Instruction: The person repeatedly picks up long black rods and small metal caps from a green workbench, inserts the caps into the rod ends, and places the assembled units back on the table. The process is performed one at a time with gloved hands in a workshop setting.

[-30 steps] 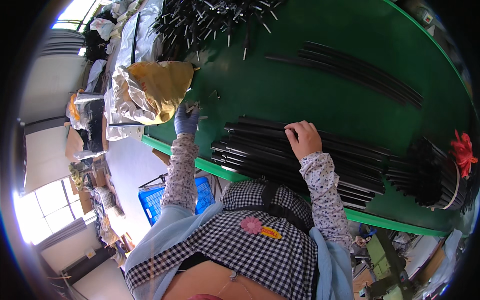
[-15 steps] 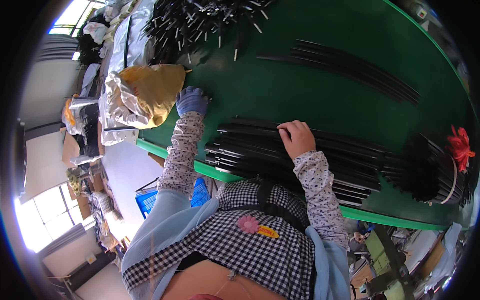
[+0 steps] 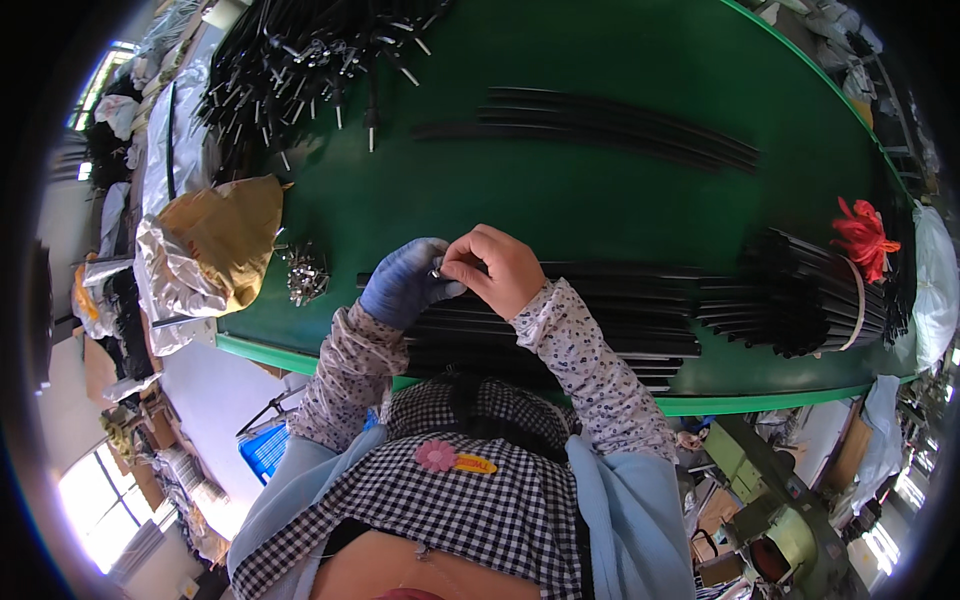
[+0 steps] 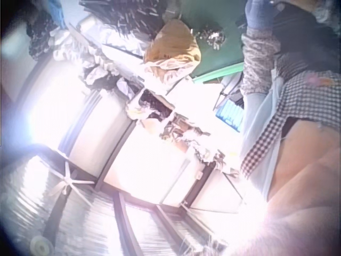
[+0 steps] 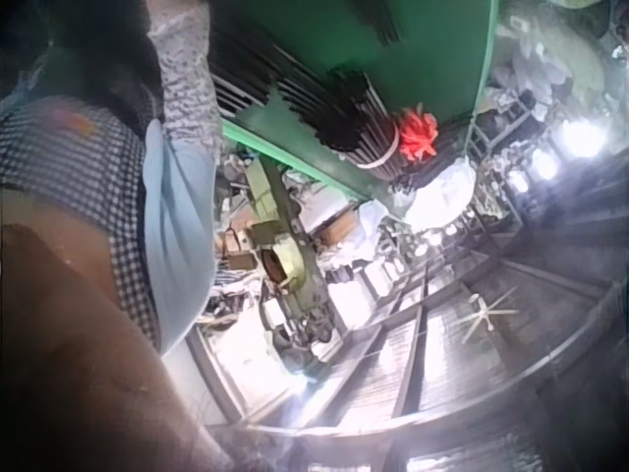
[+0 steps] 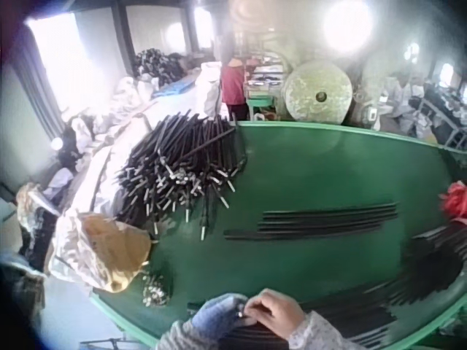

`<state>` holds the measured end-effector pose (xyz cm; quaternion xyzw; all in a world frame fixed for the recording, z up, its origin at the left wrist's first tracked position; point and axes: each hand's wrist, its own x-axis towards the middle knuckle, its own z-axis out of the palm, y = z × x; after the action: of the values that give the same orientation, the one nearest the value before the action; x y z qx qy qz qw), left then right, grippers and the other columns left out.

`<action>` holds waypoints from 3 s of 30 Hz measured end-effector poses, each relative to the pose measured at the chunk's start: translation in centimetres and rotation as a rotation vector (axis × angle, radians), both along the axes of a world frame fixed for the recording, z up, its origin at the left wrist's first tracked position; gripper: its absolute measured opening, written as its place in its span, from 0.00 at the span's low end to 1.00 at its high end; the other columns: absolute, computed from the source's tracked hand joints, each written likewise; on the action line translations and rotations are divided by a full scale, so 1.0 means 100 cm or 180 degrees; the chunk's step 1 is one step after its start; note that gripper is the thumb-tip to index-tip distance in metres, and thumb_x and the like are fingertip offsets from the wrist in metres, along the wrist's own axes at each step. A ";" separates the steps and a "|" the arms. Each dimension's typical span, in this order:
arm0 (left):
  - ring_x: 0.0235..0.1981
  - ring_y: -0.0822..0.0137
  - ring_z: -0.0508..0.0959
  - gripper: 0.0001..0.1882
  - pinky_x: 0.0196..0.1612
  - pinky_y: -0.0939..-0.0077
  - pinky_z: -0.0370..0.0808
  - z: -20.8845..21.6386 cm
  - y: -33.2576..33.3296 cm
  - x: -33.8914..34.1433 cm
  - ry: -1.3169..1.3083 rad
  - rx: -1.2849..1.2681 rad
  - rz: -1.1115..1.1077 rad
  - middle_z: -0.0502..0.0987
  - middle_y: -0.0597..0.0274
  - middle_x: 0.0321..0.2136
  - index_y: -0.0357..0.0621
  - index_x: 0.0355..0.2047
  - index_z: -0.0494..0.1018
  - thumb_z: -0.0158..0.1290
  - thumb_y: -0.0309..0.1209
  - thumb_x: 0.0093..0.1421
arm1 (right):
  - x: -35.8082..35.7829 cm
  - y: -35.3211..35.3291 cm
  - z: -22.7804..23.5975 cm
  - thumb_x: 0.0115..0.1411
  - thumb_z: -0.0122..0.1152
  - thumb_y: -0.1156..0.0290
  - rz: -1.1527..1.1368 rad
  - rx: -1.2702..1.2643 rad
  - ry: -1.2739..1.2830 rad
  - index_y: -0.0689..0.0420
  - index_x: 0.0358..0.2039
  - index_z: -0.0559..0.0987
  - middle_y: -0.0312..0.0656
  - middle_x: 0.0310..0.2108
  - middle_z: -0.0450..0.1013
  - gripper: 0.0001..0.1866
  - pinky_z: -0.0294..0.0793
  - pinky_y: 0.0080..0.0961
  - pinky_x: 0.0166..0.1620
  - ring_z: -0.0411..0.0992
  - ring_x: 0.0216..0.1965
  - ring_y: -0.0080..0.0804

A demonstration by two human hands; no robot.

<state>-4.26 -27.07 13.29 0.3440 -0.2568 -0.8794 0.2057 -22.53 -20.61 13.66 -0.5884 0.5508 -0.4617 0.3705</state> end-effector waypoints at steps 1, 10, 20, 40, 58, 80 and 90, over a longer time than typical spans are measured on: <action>0.46 0.67 0.76 0.18 0.51 0.66 0.77 -0.003 -0.001 -0.001 0.0427 0.0596 0.0044 0.76 0.61 0.43 0.42 0.46 0.73 0.56 0.40 0.62 | -0.002 -0.001 0.000 0.57 0.66 0.68 -0.0115 0.0121 0.0065 0.60 0.31 0.78 0.37 0.29 0.73 0.08 0.76 0.23 0.34 0.75 0.29 0.28; 0.42 0.67 0.78 0.21 0.44 0.70 0.79 -0.036 -0.049 -0.028 -0.0571 -0.1014 0.0578 0.78 0.59 0.40 0.38 0.48 0.72 0.59 0.39 0.60 | -0.011 -0.029 -0.029 0.61 0.61 0.68 -0.1009 0.0523 -0.0631 0.59 0.36 0.77 0.36 0.31 0.73 0.09 0.74 0.21 0.36 0.73 0.31 0.24; 0.40 0.68 0.76 0.22 0.42 0.69 0.79 -0.061 -0.157 -0.046 -0.1046 -0.0712 0.0753 0.75 0.64 0.38 0.44 0.43 0.74 0.57 0.49 0.60 | -0.128 -0.057 -0.069 0.62 0.59 0.58 -0.3349 0.1036 -0.4109 0.57 0.68 0.50 0.48 0.59 0.60 0.40 0.64 0.50 0.60 0.63 0.58 0.42; 0.36 0.61 0.81 0.24 0.39 0.69 0.82 0.070 0.002 0.028 0.0192 -0.2104 0.0820 0.78 0.59 0.35 0.37 0.50 0.70 0.56 0.43 0.62 | -0.128 0.072 0.116 0.68 0.30 0.39 0.0162 -0.0481 -0.3815 0.54 0.42 0.70 0.32 0.16 0.62 0.31 0.60 0.21 0.19 0.57 0.13 0.22; 0.44 0.56 0.80 0.18 0.48 0.64 0.78 0.134 0.023 0.052 0.0442 -0.3655 0.1321 0.79 0.48 0.39 0.35 0.45 0.73 0.56 0.38 0.62 | -0.066 0.169 0.122 0.62 0.60 0.53 -0.0094 0.1519 0.0134 0.61 0.34 0.80 0.31 0.16 0.69 0.20 0.64 0.17 0.23 0.67 0.19 0.15; 0.29 0.55 0.78 0.28 0.35 0.46 0.82 0.093 0.041 0.076 0.1712 0.0089 -0.0223 0.71 0.55 0.28 0.29 0.56 0.65 0.52 0.38 0.62 | -0.066 0.170 0.098 0.61 0.59 0.47 0.0427 0.2189 0.0032 0.63 0.35 0.79 0.33 0.17 0.68 0.26 0.65 0.20 0.24 0.66 0.20 0.17; 0.29 0.60 0.80 0.25 0.36 0.61 0.83 0.086 0.038 0.093 0.0988 -0.0385 -0.0622 0.75 0.52 0.29 0.29 0.50 0.69 0.53 0.39 0.62 | -0.067 0.178 0.085 0.61 0.58 0.44 0.0486 0.2029 0.0291 0.61 0.38 0.80 0.35 0.16 0.70 0.28 0.65 0.19 0.24 0.68 0.19 0.18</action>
<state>5.03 -23.28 21.92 0.1647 -0.3065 -0.9207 0.1768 -29.25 -2.82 22.16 -0.5026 0.6379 -0.2101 0.5444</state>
